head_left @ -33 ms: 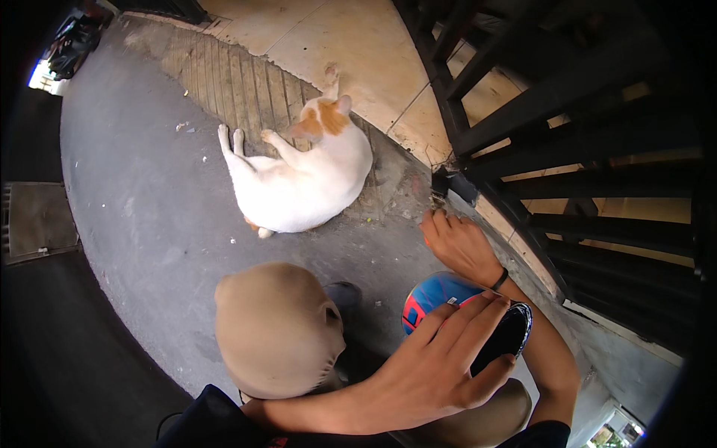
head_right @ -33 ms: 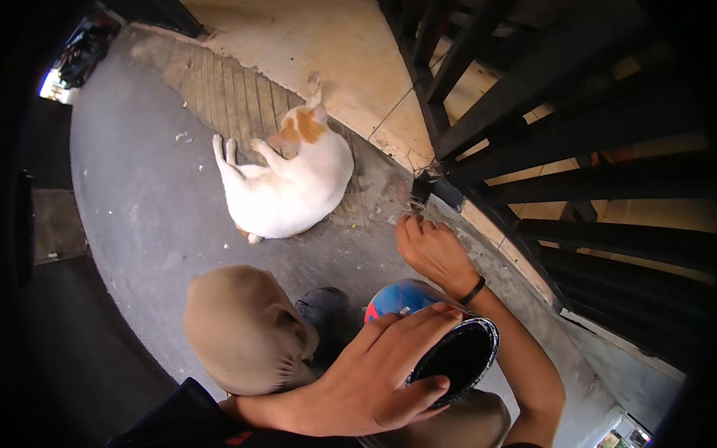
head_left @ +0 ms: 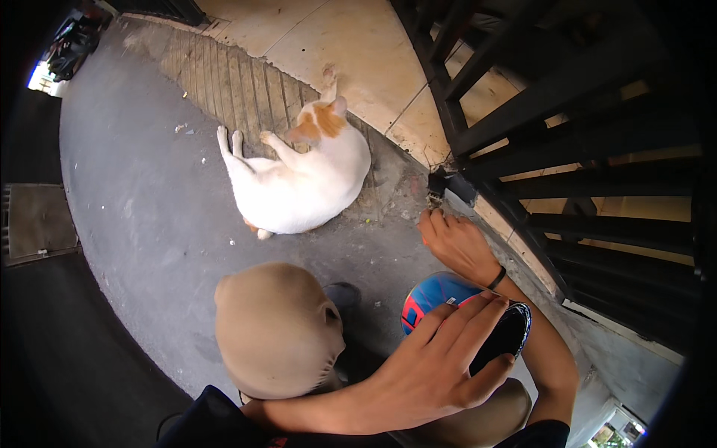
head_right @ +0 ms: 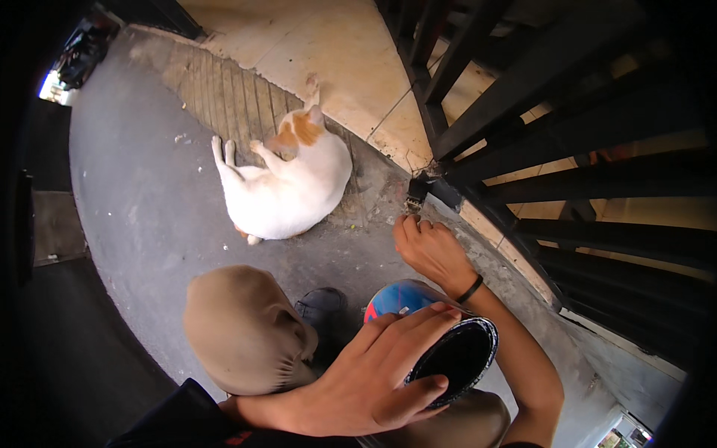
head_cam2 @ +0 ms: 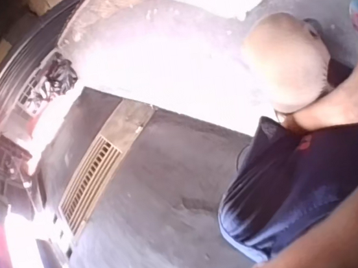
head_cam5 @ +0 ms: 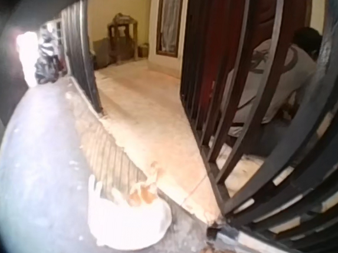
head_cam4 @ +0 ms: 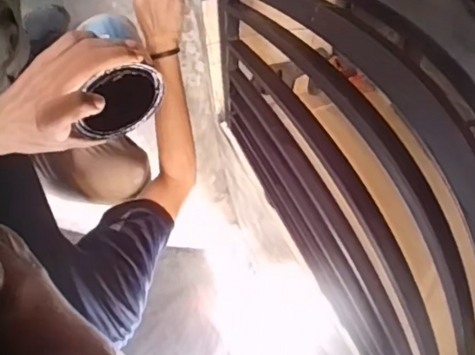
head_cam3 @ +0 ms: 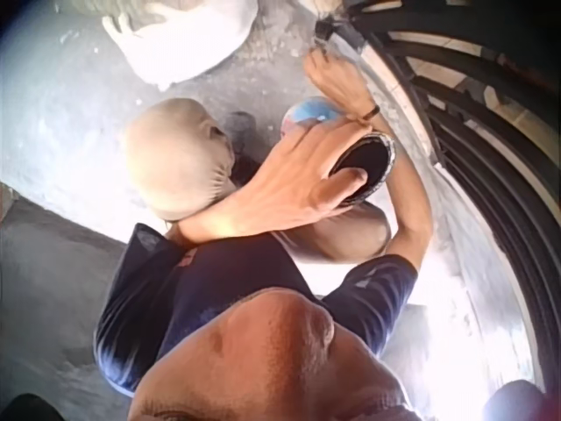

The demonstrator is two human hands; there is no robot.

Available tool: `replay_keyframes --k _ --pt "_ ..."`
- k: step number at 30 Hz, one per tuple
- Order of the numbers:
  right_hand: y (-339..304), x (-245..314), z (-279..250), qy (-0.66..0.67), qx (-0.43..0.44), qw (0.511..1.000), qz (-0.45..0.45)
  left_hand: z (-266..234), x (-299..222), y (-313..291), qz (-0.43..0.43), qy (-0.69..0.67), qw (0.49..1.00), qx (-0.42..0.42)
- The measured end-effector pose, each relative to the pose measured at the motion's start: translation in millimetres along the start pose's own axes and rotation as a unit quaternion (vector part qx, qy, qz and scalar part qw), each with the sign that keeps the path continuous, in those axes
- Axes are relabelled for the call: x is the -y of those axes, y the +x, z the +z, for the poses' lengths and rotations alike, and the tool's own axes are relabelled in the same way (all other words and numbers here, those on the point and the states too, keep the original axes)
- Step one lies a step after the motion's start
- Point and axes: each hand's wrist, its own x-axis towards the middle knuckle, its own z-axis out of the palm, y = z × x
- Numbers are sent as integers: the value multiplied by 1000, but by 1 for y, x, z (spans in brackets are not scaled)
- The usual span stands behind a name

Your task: The person paints the metal bars of a fence using a brush and a bucket of black paint, dipping the brush into the bucket and applying the paint to different sections of the fence.

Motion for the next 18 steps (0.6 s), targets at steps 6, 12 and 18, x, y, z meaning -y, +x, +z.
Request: replay_keyframes --k 6,12,18 --pt "-18 3 3 -10 10 1000 3 2 0 1 1 -12 1000 -21" --pt "-28 -4 2 -19 32 999 10 2 5 2 6 -8 1000 -21" --pt "-24 -17 -23 84 -49 990 102 7 5 1 -6 -4 1000 -14"
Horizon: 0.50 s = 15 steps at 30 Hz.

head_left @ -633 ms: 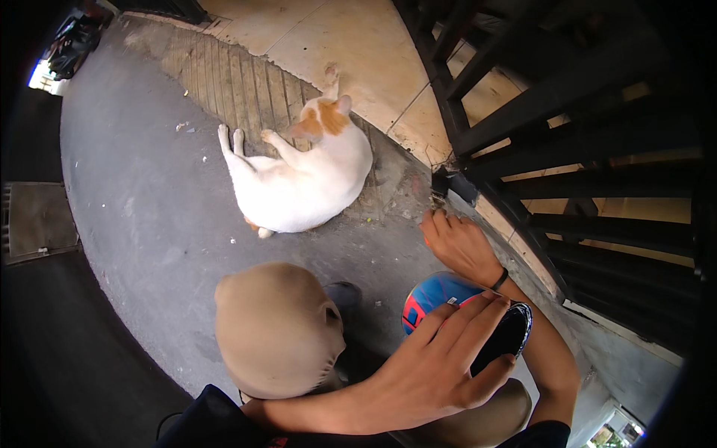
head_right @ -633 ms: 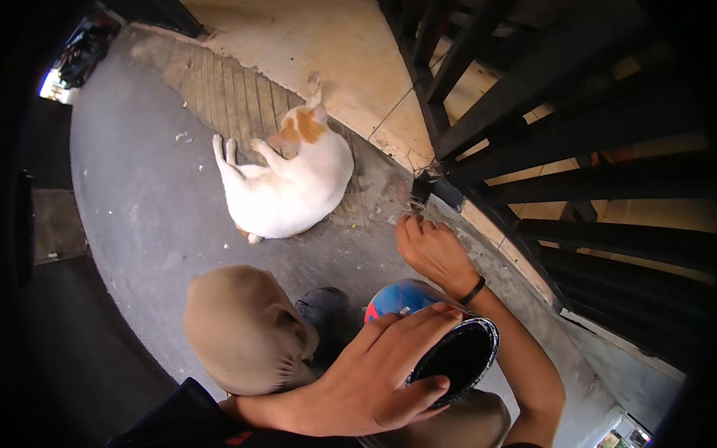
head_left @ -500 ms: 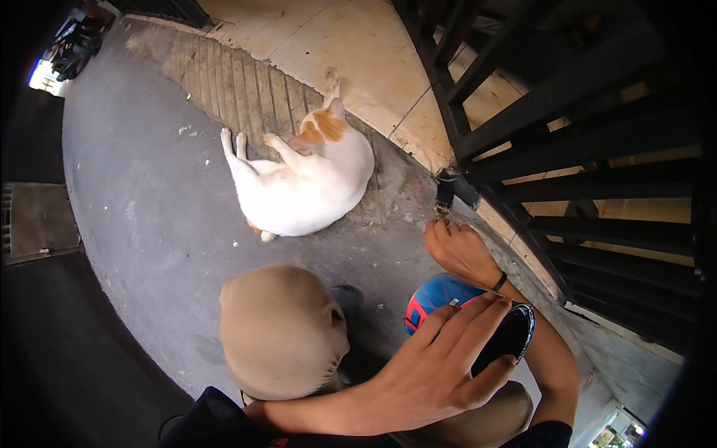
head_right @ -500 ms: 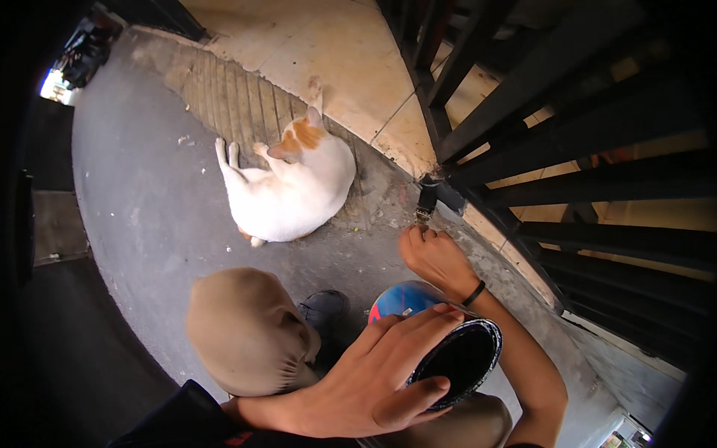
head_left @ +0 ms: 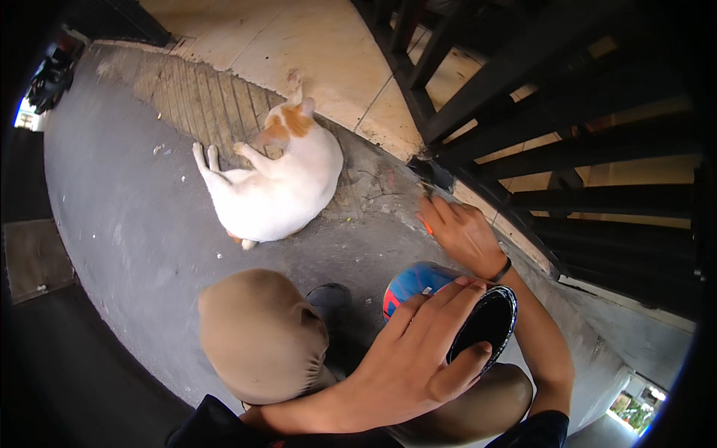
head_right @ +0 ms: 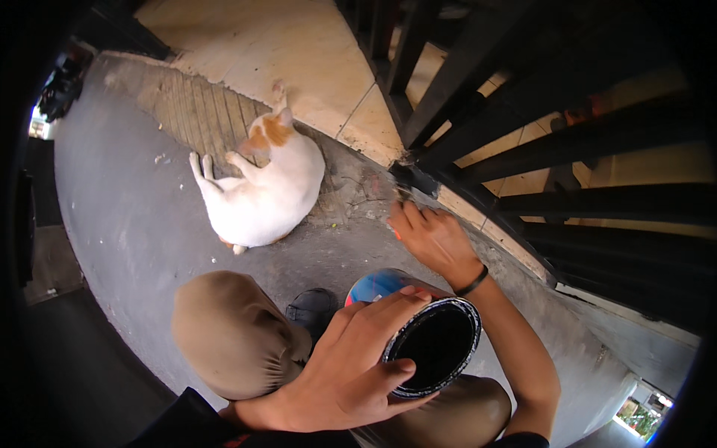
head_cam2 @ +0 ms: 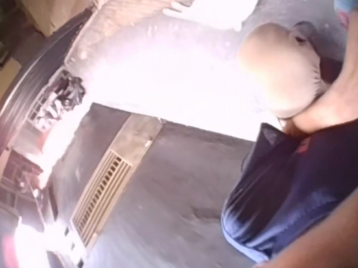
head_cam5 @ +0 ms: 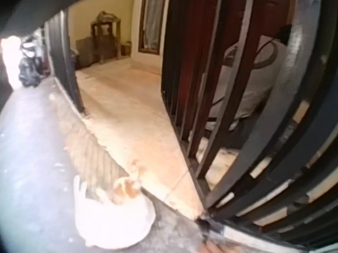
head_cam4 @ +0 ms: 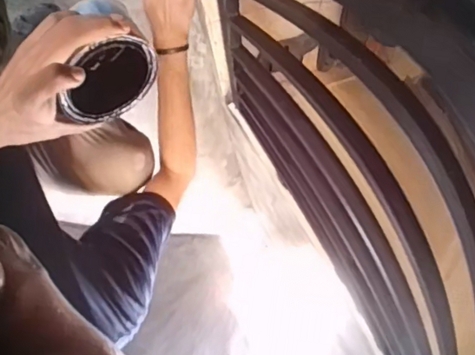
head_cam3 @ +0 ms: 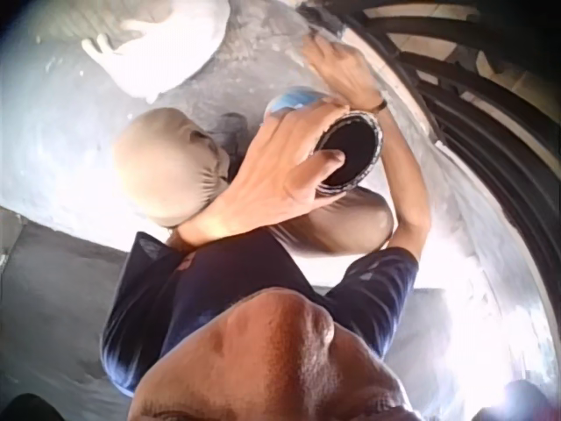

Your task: The person paints the metal bars of a fence using a brush and a bucket of black paint, dipping the brush into the bucket and applying the paint to different sections of the fence.

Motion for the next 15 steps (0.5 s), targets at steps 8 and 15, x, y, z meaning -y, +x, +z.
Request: replay_keyframes --k 8,15 --pt "-35 -6 4 0 14 996 89 -3 -2 4 -14 13 1000 17" --pt "-56 -5 18 1 -8 996 93 -2 -7 11 7 1 1000 3"
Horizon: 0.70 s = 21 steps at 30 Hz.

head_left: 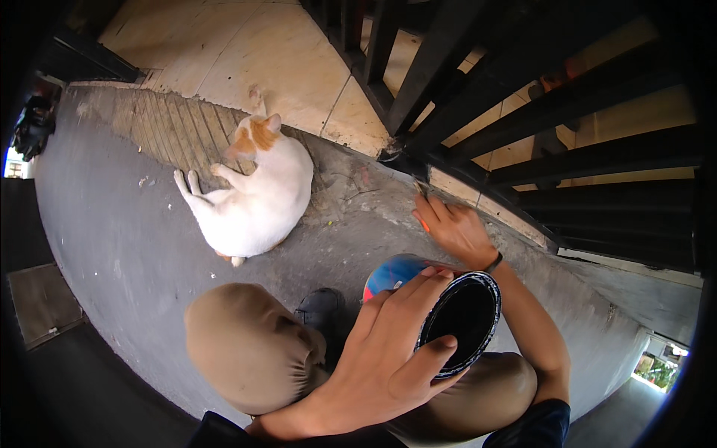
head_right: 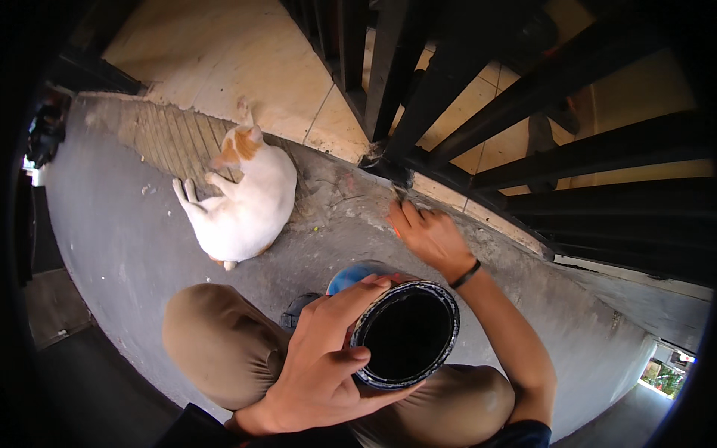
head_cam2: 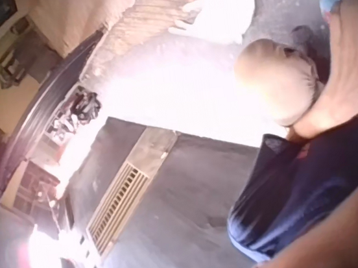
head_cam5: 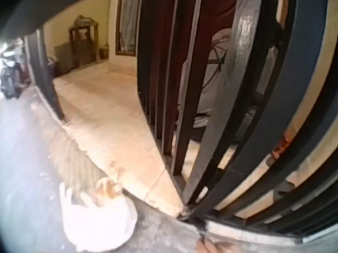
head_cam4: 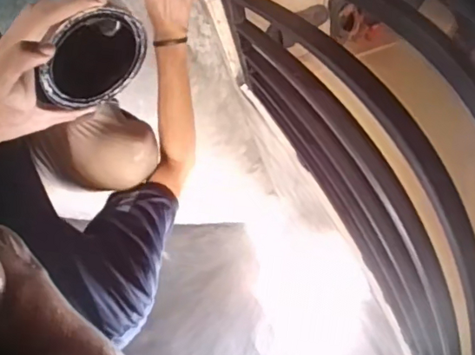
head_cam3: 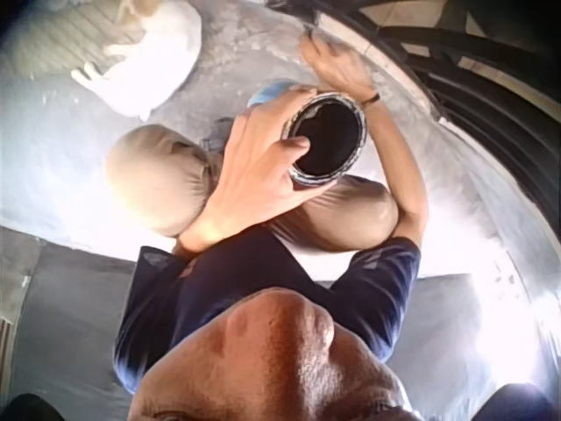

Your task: The person paints the metal bars of a fence using a brush and a bucket of black paint, dipping the brush into the bucket and applying the paint to different sections of the fence.

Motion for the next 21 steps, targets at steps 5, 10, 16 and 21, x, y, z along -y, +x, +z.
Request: replay_keyframes --k 5,10,16,21 --pt "-29 10 -14 79 -55 991 93 2 -2 -3 -8 12 1000 24" --pt "-31 20 10 63 -87 990 88 8 4 -4 -3 33 999 38" --pt "-31 27 12 149 -128 976 92 15 1 -6 13 43 999 31" --pt "-60 1 9 120 -129 974 143 24 -3 -1 22 34 998 43"
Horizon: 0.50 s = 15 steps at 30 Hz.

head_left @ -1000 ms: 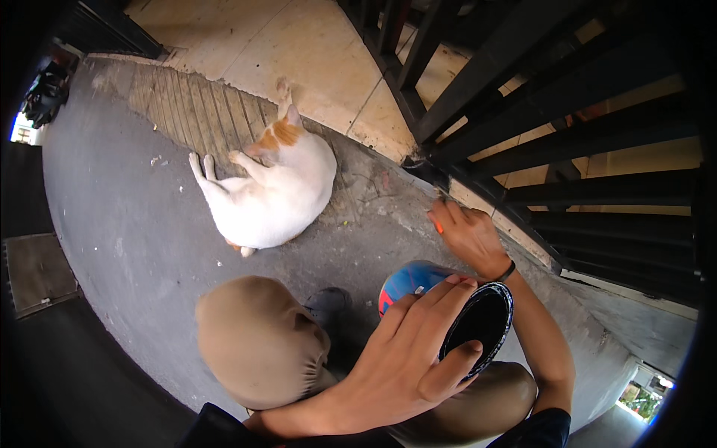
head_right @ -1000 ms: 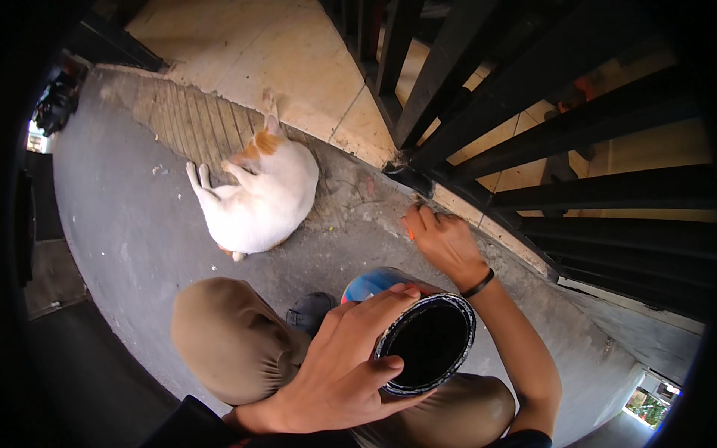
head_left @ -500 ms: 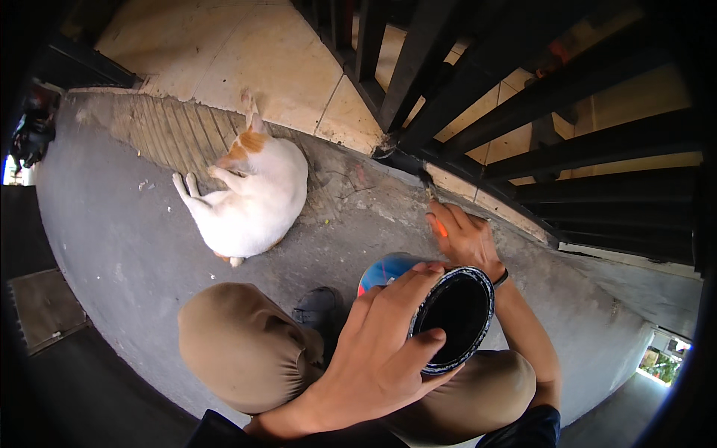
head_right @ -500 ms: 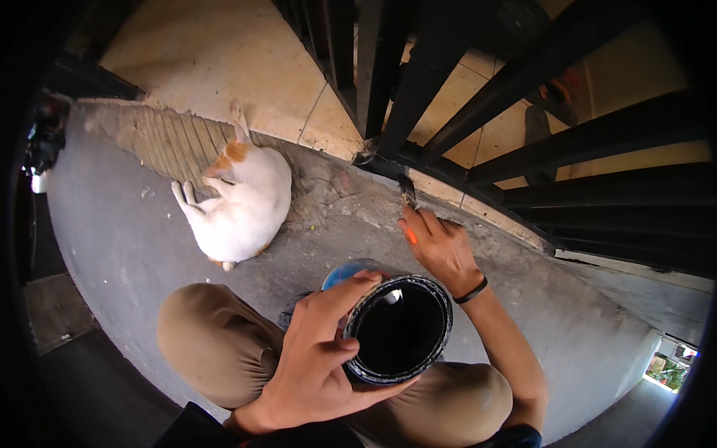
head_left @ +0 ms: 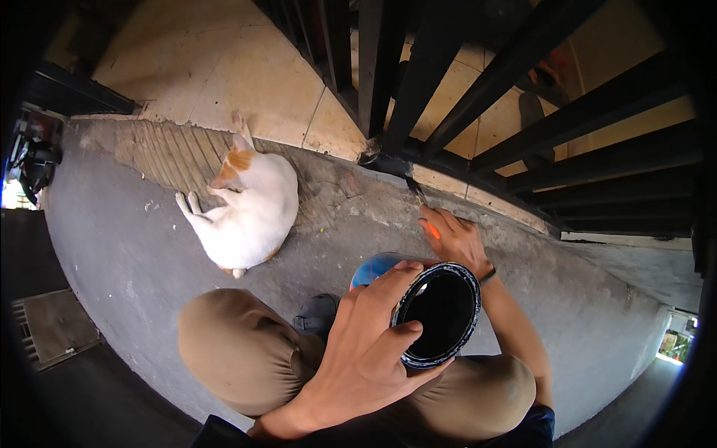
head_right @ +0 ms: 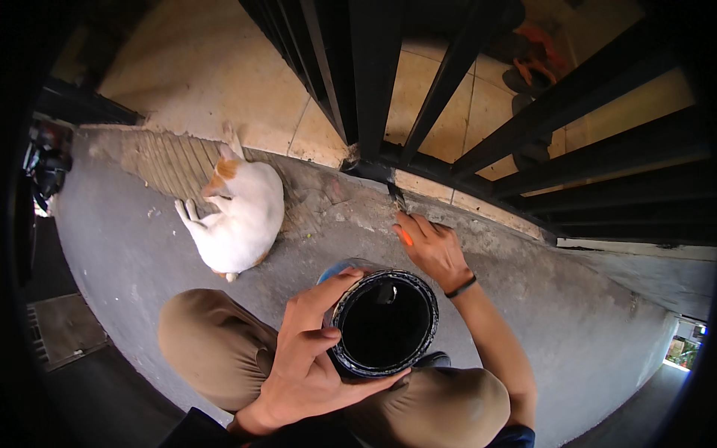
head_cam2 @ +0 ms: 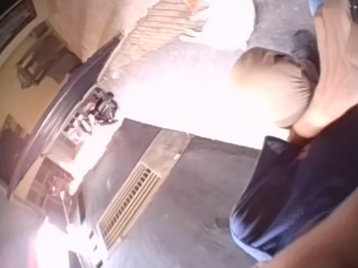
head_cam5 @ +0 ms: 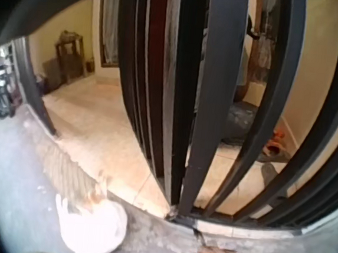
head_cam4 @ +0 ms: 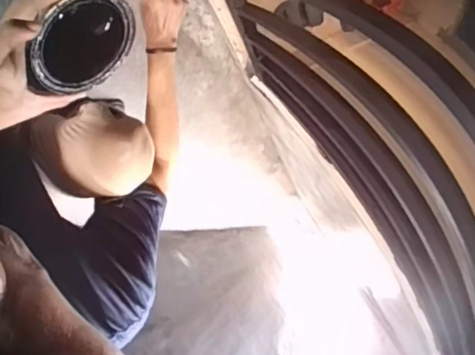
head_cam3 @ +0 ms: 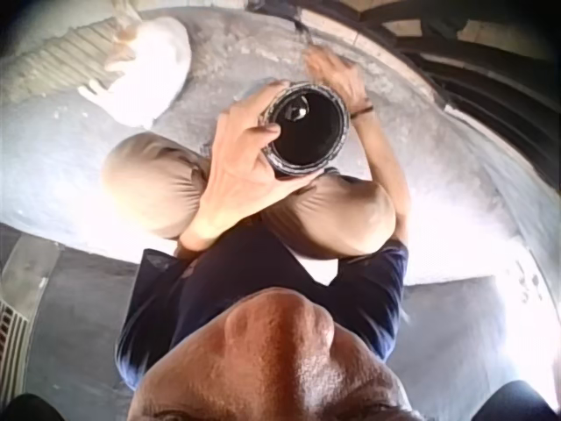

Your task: The person paints the metal bars of a fence using a brush and a bucket of black paint, dipping the brush into the bucket and applying the paint to different sections of the fence.

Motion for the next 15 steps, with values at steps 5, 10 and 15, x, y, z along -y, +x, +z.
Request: replay_keyframes --k 5,10,15 --pt "-34 19 -67 18 -41 996 71 0 -7 2 -5 7 1000 -7" --pt "-97 24 -168 -60 -71 968 234 1 -7 9 -3 -9 1000 -10" --pt "-104 90 -303 -39 -127 874 467 -36 -72 61 -42 35 998 32"
